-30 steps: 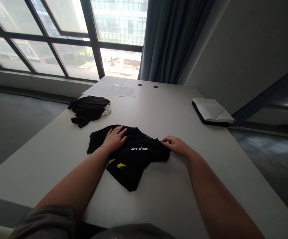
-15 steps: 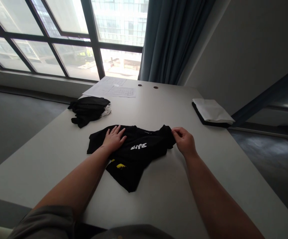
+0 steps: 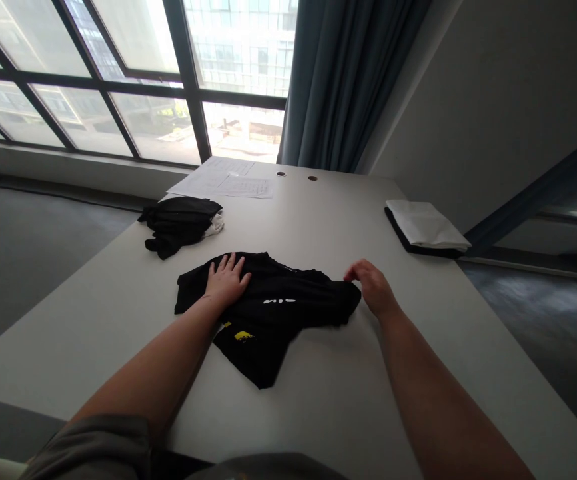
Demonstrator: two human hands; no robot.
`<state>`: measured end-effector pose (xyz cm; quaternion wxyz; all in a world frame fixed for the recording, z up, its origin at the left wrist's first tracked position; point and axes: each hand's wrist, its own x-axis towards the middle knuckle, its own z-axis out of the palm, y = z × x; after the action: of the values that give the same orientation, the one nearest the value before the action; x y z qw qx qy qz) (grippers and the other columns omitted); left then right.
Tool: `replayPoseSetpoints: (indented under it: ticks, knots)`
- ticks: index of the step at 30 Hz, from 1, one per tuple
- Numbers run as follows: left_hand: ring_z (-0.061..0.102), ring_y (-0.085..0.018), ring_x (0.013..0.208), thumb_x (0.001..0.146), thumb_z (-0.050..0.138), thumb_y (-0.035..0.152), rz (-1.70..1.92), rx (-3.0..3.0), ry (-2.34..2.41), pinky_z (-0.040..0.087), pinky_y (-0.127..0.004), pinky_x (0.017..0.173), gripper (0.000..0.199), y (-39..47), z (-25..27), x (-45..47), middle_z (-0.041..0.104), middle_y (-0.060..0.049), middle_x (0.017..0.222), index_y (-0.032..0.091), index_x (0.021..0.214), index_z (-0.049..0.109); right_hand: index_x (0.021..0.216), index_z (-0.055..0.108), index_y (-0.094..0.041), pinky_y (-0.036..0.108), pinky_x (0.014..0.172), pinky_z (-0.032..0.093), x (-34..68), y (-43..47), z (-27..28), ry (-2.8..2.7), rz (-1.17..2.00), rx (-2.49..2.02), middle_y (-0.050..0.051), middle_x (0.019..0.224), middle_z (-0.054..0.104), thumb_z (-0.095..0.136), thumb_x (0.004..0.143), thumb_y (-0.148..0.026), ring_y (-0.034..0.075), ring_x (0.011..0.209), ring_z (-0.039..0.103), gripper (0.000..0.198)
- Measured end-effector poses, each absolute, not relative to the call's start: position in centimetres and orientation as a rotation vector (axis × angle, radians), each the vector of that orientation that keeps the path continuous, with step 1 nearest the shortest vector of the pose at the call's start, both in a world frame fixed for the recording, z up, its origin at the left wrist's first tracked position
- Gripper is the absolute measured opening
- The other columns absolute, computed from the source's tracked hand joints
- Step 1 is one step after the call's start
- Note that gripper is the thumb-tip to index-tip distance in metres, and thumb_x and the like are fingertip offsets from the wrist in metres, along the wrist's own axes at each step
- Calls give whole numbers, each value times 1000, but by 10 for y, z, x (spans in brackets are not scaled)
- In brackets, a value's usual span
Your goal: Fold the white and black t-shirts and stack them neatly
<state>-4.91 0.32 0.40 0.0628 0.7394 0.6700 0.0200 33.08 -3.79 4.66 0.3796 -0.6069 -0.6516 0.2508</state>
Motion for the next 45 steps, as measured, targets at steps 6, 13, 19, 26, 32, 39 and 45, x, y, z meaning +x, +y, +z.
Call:
replayPoseSetpoints:
  ticks: [6,13,19,26,32,39,45]
  knots:
    - [21,-32,162,104,31,59,88,2238,2035,18,-61,130,68,3,3,-49,23,-7,175,28,165,35,96,71,-21,34,90,49,318,-44,47,-2403,587,-1761,10,108,72,70,84,-35,26,101,66,18]
    - [21,-31,162,103,33,58,79,2237,2027,19,-60,130,70,4,4,-50,23,-7,175,26,165,35,91,64,-23,34,84,48,332,-50,81,-2127,284,-1736,7,98,72,54,77,-15,25,92,66,20]
    - [21,-30,162,104,31,56,79,2200,2057,19,-61,130,67,4,4,-50,23,-6,175,28,165,35,93,64,-23,41,82,48,352,-54,100,-1467,-207,-1874,11,87,69,49,82,-16,30,84,65,19]
    - [21,-32,162,103,30,57,92,2186,2076,19,-63,129,68,5,4,-50,23,-7,175,29,165,34,100,68,-21,45,76,46,385,-43,81,-1529,3,-2461,18,95,68,58,88,-22,36,93,63,16]
    - [21,-32,162,104,31,56,95,2171,2087,18,-64,129,67,4,3,-49,24,-7,175,29,165,34,118,74,-15,48,114,41,320,-40,50,-2102,-127,-1912,21,130,63,55,97,-26,35,128,53,31]
    - [21,-35,161,104,35,56,188,2338,1956,18,-66,128,67,-1,6,-42,22,-5,175,36,168,25,162,43,-28,61,127,19,280,-17,-1,-2304,299,-2006,10,172,29,45,106,-48,35,158,25,60]
    - [7,-49,161,100,33,70,17,2235,1944,9,-86,116,70,11,2,-29,14,-6,177,43,165,30,166,32,-36,64,127,13,296,2,-13,-2344,288,-2047,5,175,18,40,106,-58,34,161,16,64]
